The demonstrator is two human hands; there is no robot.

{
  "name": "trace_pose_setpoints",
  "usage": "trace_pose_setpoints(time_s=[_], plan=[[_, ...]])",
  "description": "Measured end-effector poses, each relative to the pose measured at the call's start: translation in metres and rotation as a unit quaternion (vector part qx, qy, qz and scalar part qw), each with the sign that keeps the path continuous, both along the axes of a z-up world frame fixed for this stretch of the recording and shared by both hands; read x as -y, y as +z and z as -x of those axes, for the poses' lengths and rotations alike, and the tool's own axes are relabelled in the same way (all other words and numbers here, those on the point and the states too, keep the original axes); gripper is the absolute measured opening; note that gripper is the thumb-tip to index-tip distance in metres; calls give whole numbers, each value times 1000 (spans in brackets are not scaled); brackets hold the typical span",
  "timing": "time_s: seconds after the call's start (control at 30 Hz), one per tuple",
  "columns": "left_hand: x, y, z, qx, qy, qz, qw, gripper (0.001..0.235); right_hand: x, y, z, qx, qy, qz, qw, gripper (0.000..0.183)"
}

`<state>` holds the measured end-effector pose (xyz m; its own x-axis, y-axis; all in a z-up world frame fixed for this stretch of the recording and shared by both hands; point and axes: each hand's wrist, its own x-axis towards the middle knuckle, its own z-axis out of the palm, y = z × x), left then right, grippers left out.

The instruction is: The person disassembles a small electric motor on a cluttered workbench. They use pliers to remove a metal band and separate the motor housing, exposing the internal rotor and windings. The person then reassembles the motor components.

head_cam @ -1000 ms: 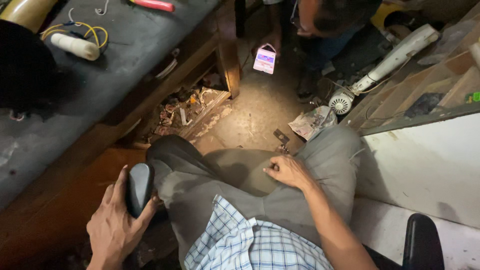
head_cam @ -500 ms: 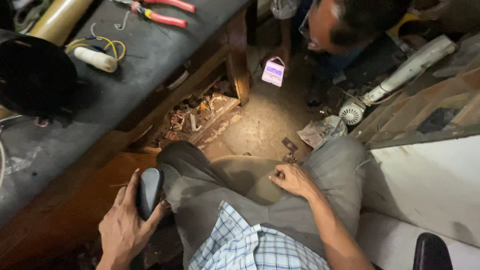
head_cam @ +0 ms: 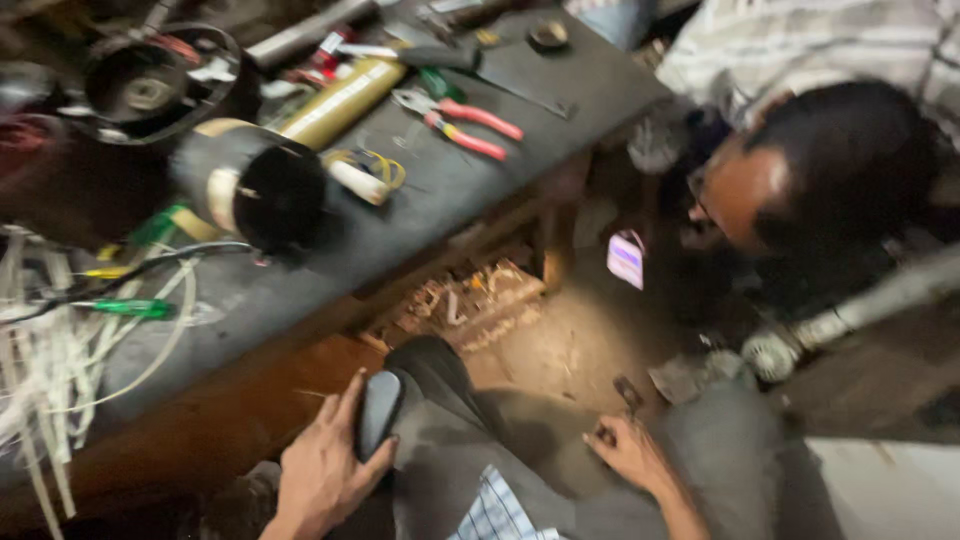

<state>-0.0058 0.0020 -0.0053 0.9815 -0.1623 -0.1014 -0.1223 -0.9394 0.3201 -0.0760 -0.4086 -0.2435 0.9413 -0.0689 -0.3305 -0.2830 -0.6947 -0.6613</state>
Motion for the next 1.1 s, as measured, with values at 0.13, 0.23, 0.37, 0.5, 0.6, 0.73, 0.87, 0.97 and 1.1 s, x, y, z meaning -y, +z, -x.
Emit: trace_pose_setpoints(time_s=[0.13,0.23,0.37,0.5,0.6,0.73,0.87,0.97,1.1], plan=[[-7,-7,3,-4,2,16,1000,99,6,-23,-15,-83,-11,22,996,43],[-12,-4,-4,119,-37,99,987,95,10,-39,-25,-37,2,44,998,44],[-17,2,-46,217,30,154,964,103,10,-47,-43,-92,12,36,995,40],[-30,19,-112,440,18,98,892,107,-8,-16,-55,-35,60,38,997,37],[-45,44,-170,480,46,77,872,122,-37,43,-78,97,164,-11,982,32],[-58,53,-222,420,21,210,883,126,-95,144,-122,255,222,58,939,31],[-51,31,-237,440,40,242,864,121,-143,235,-176,313,196,67,927,31],[-49,23,-241,503,16,221,835,117,-175,292,-206,369,197,54,907,28],[-53,17,-240,524,-2,201,828,117,-212,338,-241,487,216,94,841,32]])
